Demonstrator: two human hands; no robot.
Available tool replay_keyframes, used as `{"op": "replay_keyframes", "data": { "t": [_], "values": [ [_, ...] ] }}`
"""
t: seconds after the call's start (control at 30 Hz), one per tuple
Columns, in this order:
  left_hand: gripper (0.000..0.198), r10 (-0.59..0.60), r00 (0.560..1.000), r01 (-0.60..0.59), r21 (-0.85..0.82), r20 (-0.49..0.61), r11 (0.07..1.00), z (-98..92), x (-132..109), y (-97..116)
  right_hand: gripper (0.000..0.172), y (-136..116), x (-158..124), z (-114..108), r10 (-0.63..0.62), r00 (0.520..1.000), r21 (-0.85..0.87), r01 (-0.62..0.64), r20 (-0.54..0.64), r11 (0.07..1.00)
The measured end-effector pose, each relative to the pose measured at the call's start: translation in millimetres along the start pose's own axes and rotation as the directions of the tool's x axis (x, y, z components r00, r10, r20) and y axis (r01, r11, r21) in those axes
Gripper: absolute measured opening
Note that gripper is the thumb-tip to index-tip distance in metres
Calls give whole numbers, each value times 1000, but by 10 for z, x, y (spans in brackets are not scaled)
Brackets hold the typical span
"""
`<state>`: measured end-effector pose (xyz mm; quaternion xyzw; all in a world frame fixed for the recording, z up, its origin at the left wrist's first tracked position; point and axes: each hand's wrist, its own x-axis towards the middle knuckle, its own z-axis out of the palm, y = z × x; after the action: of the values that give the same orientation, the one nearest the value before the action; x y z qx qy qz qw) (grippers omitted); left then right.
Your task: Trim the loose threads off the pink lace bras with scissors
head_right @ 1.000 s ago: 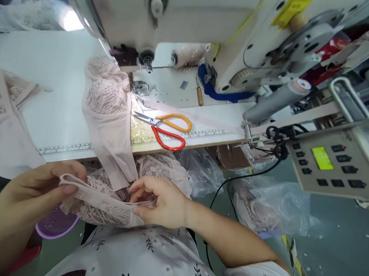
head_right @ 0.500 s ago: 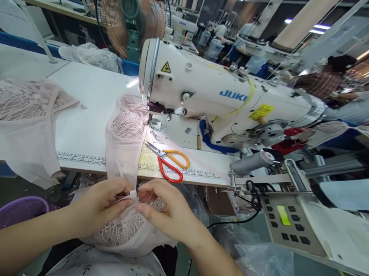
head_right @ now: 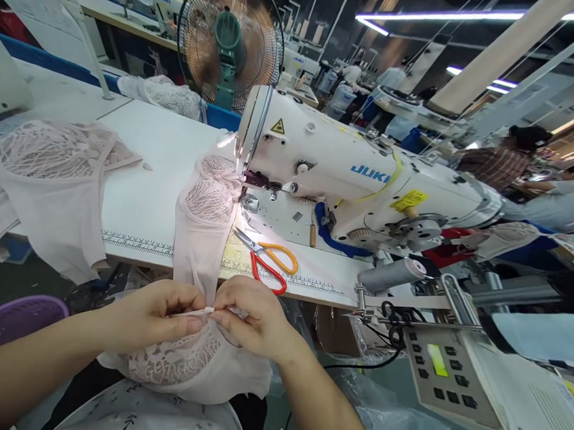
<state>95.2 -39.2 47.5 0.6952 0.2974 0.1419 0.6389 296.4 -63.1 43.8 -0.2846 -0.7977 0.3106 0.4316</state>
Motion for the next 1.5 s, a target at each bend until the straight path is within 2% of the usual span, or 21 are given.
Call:
{"op": "replay_keyframes", "data": {
  "t": [0.2,0.33,0.4,0.5,0.57,0.7,0.77,0.9,1.0,1.1,1.2,1.23,1.37,1.43,1.5],
  "values": [
    [28,31,998,-35,-82,-57,996,81,14,-28,9,26,23,24,0,1000,37,-1,12,999],
    [28,78,972,-65,64,-221,996,158,23,-29,4,53,0,10,150,989,41,-150,13,988],
    [28,120,956,-80,155,-269,985,186,29,-29,6,60,4,-4,205,978,59,-207,32,977],
    [28,146,946,-79,230,-291,970,196,31,-19,5,52,36,-18,214,975,64,-218,60,974],
    [28,114,950,-46,227,-292,973,180,24,1,8,44,60,-16,204,977,72,-208,60,975],
    [26,-9,981,21,58,-192,998,128,10,46,10,55,73,14,208,977,119,-211,38,970],
    [26,-29,986,28,-9,-167,1000,109,16,49,11,69,73,35,216,976,133,-217,25,967],
    [30,15,967,0,60,-254,998,97,38,18,11,64,101,86,212,977,101,-211,0,972],
    [34,53,950,-19,112,-309,994,77,28,0,12,34,108,143,234,970,19,-233,-73,972],
    [32,75,919,-13,159,-386,987,28,-29,-5,14,39,22,245,250,961,-105,-262,-114,959],
    [23,63,874,17,161,-481,987,-28,-125,-24,32,94,-162,396,224,974,-249,-226,-35,942],
    [20,53,856,20,135,-515,991,-41,-161,-39,32,114,-230,451,219,976,-283,-216,-22,935],
    [7,40,735,-37,18,-677,999,-51,-302,-131,10,152,-436,622,185,977,-291,-209,-110,933],
    [12,74,671,-65,41,-738,997,-42,-355,-170,6,140,-481,666,163,975,-272,-201,-153,941],
    [19,94,625,-61,72,-775,996,-39,-393,-183,8,113,-492,693,153,975,-275,-194,-161,942]
  ]
}}
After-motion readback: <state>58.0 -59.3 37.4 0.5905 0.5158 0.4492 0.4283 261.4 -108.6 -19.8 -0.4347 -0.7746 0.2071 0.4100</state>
